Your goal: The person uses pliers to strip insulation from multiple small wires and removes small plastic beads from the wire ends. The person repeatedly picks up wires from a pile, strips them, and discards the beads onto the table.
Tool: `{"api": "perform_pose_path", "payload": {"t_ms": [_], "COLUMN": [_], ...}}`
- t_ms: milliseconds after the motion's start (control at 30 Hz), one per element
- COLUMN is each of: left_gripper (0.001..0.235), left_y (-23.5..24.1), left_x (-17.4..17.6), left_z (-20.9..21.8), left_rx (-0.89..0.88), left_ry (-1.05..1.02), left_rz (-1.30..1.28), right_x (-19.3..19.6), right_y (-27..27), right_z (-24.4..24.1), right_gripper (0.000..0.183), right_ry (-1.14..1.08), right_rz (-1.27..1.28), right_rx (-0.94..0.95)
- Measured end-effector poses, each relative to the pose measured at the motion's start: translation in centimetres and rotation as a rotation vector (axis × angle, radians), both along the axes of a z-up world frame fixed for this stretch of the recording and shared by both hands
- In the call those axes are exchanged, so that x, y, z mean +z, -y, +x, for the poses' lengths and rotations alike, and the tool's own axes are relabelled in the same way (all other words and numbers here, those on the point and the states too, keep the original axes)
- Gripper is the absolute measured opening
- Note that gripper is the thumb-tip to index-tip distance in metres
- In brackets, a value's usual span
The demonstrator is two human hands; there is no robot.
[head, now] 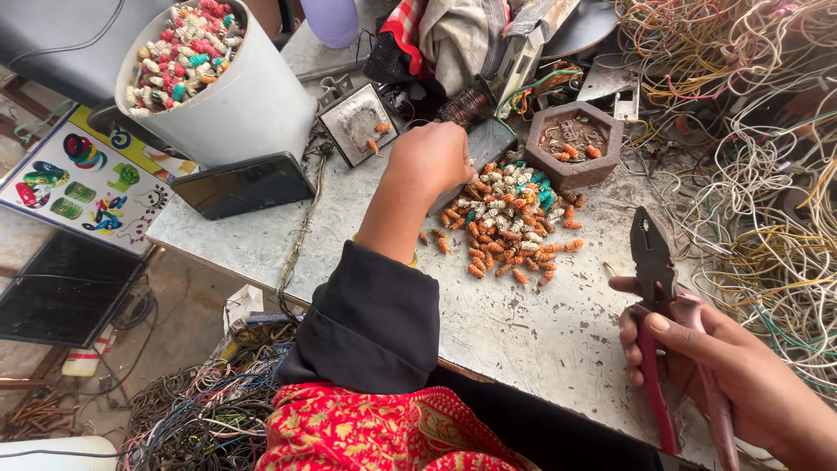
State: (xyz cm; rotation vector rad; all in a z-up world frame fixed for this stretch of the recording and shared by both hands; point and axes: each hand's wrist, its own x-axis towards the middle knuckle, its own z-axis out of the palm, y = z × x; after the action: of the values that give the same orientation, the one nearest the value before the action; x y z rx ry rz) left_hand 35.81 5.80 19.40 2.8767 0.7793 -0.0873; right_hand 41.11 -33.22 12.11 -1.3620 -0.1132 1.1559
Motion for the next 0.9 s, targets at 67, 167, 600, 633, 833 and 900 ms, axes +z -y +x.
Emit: {"api": "perform_pose_path", "payload": {"t_ms": [67, 167, 600, 633, 833, 900], "left_gripper": [0.028, 0.026, 0.013, 0.011, 0.067, 0.064], "left_y": [0.1, 0.7, -0.9, 1.4, 12.9, 12.6], "left_x": [0.0, 0.4, 1.9, 1.3, -2.5, -2.7], "left_z": [-0.1, 0.0, -0.4, 1.0, 2.4, 1.6], "left_rx": [0.008, 0.023, -0.256, -0.258, -1.007, -0.945], "left_ry": [-0.003, -0.052, 1.053, 1.157, 0.937, 0.911], "left_rz": [-0.006, 0.008, -0.733, -0.748, -0.661, -0.467], "right_x": [0.2, 0.5, -0.4, -0.6, -1.0, -0.9], "right_y": [0.0, -0.1, -0.4, -0.4, -0.2, -0.1], "right_z": [-0.1, 0.0, 0.1, 0.2, 0.4, 0.2], "right_gripper": [0.051, 0.052, 0.039, 0.038, 0.041, 0.042], "right_ry": [0.007, 0.005, -0.036, -0.041, -0.014, -0.010], "right_rz": [0.118, 0.049, -0.058, -0.032, 0.040, 0.030], "right_rx": [0.059, 0.043, -0.017, -0.009, 0.022, 0.002]}}
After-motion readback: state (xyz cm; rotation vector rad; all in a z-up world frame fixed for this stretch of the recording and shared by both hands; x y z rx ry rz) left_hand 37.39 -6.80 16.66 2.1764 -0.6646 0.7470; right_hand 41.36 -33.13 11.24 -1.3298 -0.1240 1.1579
